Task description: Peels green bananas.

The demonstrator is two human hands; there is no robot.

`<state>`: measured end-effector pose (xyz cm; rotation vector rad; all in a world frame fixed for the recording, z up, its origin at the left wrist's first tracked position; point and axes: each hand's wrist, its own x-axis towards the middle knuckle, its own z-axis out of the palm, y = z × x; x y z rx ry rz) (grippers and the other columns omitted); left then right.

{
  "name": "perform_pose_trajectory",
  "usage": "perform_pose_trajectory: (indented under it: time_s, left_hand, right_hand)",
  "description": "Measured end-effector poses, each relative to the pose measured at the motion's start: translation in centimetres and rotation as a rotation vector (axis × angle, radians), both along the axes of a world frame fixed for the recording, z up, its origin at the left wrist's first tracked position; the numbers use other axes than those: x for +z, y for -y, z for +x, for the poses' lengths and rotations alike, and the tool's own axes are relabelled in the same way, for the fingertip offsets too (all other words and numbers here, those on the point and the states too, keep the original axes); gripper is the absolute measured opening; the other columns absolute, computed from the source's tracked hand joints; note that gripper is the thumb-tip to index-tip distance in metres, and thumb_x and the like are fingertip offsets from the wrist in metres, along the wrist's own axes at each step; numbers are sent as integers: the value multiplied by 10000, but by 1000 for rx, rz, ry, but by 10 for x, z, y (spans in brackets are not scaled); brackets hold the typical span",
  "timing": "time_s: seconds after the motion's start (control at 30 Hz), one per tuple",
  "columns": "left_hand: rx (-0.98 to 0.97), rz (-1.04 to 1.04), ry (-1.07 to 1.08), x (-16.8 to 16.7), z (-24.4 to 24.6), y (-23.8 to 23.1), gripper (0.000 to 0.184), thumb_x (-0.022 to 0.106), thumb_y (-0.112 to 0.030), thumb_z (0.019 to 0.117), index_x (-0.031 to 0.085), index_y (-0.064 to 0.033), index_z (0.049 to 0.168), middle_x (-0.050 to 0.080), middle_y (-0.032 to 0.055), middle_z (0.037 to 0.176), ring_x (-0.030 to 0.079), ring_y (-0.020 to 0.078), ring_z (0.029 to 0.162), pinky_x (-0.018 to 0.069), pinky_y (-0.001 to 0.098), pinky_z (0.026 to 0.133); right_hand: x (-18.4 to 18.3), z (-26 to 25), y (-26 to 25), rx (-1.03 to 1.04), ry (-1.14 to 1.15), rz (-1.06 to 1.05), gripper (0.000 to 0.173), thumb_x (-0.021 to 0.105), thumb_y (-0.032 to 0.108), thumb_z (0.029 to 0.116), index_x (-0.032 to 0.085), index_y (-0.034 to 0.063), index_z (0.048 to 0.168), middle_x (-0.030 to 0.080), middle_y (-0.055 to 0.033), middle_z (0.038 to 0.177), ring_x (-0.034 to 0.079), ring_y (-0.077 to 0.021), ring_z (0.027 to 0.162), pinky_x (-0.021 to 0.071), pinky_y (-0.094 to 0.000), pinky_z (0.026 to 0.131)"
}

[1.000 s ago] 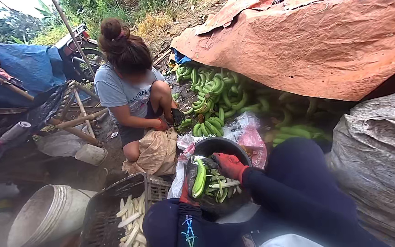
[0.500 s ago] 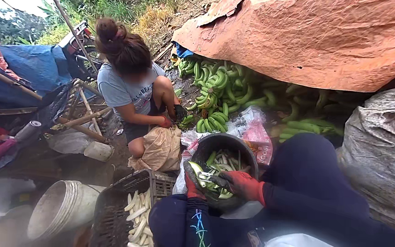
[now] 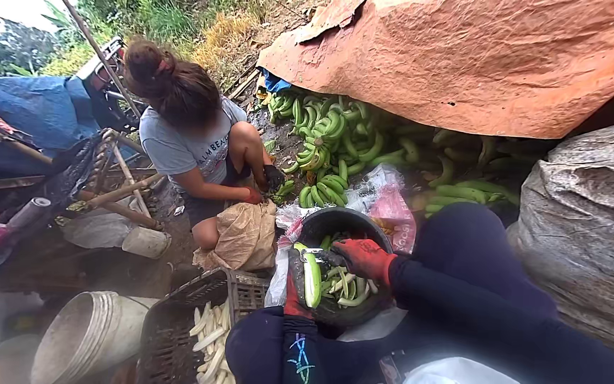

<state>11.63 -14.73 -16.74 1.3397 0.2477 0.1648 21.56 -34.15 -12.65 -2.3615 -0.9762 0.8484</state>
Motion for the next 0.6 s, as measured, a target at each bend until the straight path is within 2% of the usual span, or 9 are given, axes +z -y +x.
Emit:
perform_pose_trajectory:
  time_s: [0.03, 0.07, 0.13, 0.17, 0.23, 0.33, 0.37, 0.5, 0.6]
  left_hand:
    - [-200, 36, 181, -11, -3, -12, 456, 196, -150, 1117, 322, 148, 1439, 602, 164, 1226, 616, 71, 1055, 530, 214, 891]
    - [8, 62, -145, 32, -5, 17, 395, 202, -119, 1119, 440, 59, 1380, 630, 97, 1111, 611, 52, 943, 523, 218, 849]
    - [181, 167, -576, 70, 4, 40, 366, 201, -70, 1110, 458, -8, 1363, 592, 65, 1100, 594, 45, 944, 509, 210, 890]
    - [126, 211, -582, 60, 2, 32, 363, 212, -57, 1106, 422, 16, 1393, 592, 104, 1180, 605, 65, 1016, 510, 223, 929]
    - [-128, 290, -383, 11, -15, -2, 441, 248, -97, 1108, 296, 133, 1481, 516, 265, 1375, 571, 164, 1196, 483, 291, 1024]
    - [-51, 465, -536, 13, -13, 6, 452, 326, -102, 1111, 322, 114, 1508, 425, 299, 1510, 455, 272, 1393, 345, 362, 1170]
    - [10, 502, -521, 9, -10, 4, 447, 338, -121, 1110, 362, 110, 1491, 446, 295, 1497, 464, 288, 1390, 354, 380, 1175]
    - [194, 344, -375, 0, 2, -1, 427, 328, -193, 1121, 444, 35, 1463, 568, 199, 1378, 578, 187, 1217, 467, 335, 1056]
    - [326, 6, -204, -7, 7, 4, 418, 270, -297, 1123, 528, -4, 1270, 631, 94, 998, 626, 110, 845, 554, 289, 746]
  right_hand:
    - [0, 7, 0, 0, 6, 2, 344, 523, 192, 1053, 570, 33, 1355, 635, -256, 1279, 630, -437, 1192, 496, -620, 952]
    - [1, 14, 0, 8, 7, 14, 336, 519, 192, 1057, 574, 34, 1347, 640, -256, 1274, 632, -438, 1189, 493, -628, 950]
    - [5, 23, -1, 28, 6, 31, 334, 512, 177, 1060, 578, 32, 1354, 642, -256, 1278, 629, -439, 1197, 484, -640, 954]
    - [6, 28, -3, 21, 12, 32, 333, 507, 173, 1060, 578, 31, 1353, 644, -255, 1277, 629, -437, 1197, 483, -639, 954]
    - [6, 40, -6, -29, 21, 14, 344, 485, 195, 1077, 573, 33, 1367, 645, -250, 1287, 626, -427, 1214, 478, -629, 980]
    - [4, 49, -9, -128, 29, 15, 350, 494, 218, 1076, 584, 53, 1372, 658, -236, 1271, 637, -413, 1203, 488, -615, 988]
    - [8, 46, -7, -130, 31, 25, 347, 490, 219, 1074, 587, 58, 1365, 659, -232, 1264, 640, -410, 1196, 492, -613, 982]
    - [20, -1, 7, 17, -33, 42, 325, 498, 226, 1070, 592, 29, 1312, 658, -253, 1210, 647, -437, 1142, 494, -636, 922]
    - [7, -40, 10, 90, -40, 63, 317, 550, 200, 1039, 604, 24, 1297, 653, -262, 1198, 654, -452, 1102, 509, -632, 878]
